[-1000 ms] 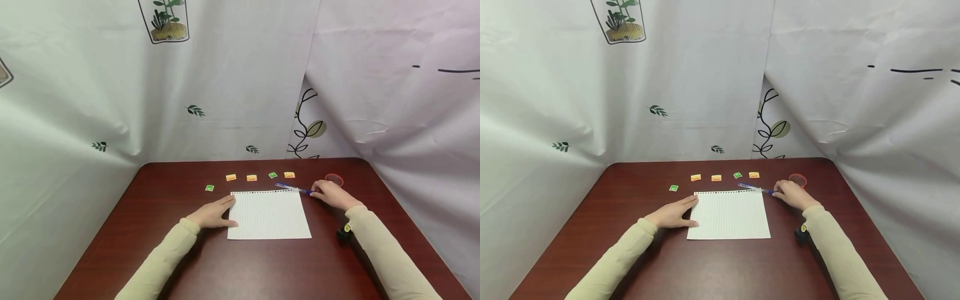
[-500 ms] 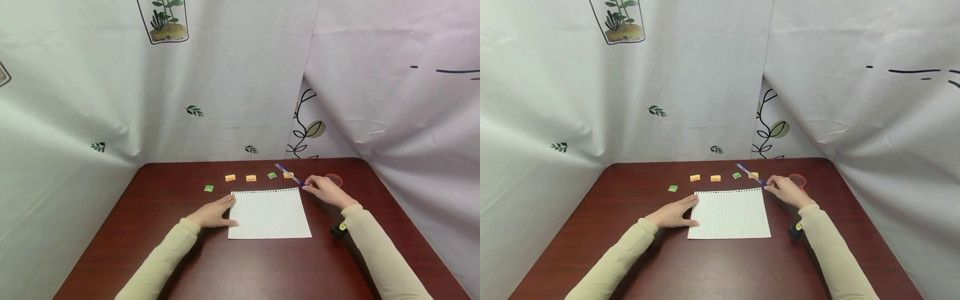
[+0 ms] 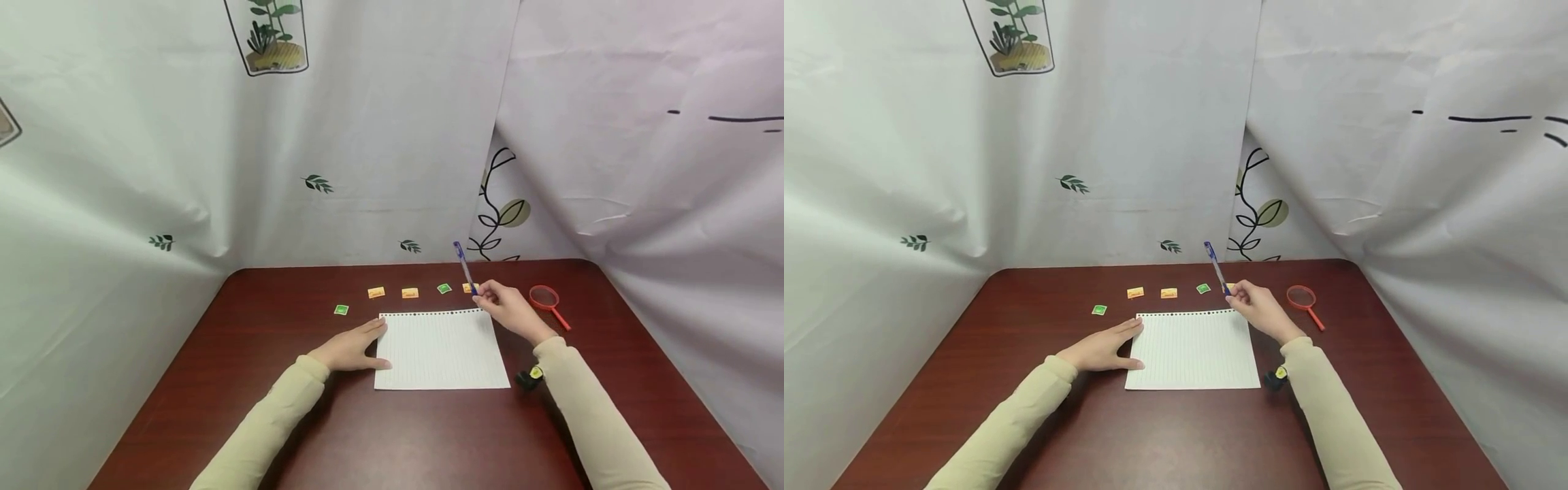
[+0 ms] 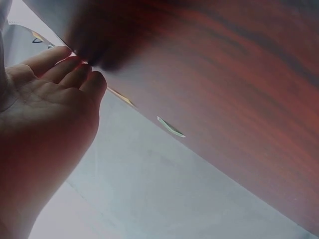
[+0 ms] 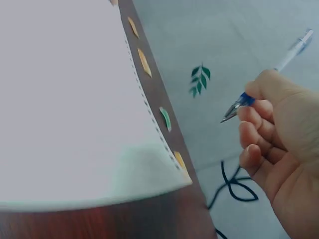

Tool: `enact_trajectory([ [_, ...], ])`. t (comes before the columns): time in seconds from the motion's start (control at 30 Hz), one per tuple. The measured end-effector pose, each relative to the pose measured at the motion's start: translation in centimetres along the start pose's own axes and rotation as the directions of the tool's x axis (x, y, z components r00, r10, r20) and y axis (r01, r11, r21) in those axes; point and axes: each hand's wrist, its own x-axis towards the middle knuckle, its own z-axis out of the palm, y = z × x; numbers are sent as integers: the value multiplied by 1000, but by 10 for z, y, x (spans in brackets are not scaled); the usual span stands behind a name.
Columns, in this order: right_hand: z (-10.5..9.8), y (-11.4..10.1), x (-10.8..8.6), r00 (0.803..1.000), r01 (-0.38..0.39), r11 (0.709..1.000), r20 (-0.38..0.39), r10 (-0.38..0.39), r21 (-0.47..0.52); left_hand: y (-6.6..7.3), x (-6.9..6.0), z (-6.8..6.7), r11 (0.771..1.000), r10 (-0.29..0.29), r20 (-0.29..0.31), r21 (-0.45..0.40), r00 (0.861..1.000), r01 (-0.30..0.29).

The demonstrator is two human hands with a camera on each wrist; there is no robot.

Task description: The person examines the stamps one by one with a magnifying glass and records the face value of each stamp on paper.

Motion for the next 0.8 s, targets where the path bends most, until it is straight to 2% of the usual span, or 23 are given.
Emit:
enact_trajectory([
  [0.1, 12, -6, 3, 1000, -13, 999, -28, 14, 47, -1, 0, 3, 1000, 5, 4, -2, 1000, -5],
  [0.33, 38, -23, 13, 996, -67, 986, -46, 75, 154, -3, -2, 7, 1000, -26, 7, -5, 1000, 26],
  [0.8, 78, -51, 27, 987, -119, 947, -71, 146, 297, -2, 2, 2, 1000, 10, -11, -10, 1000, -10],
])
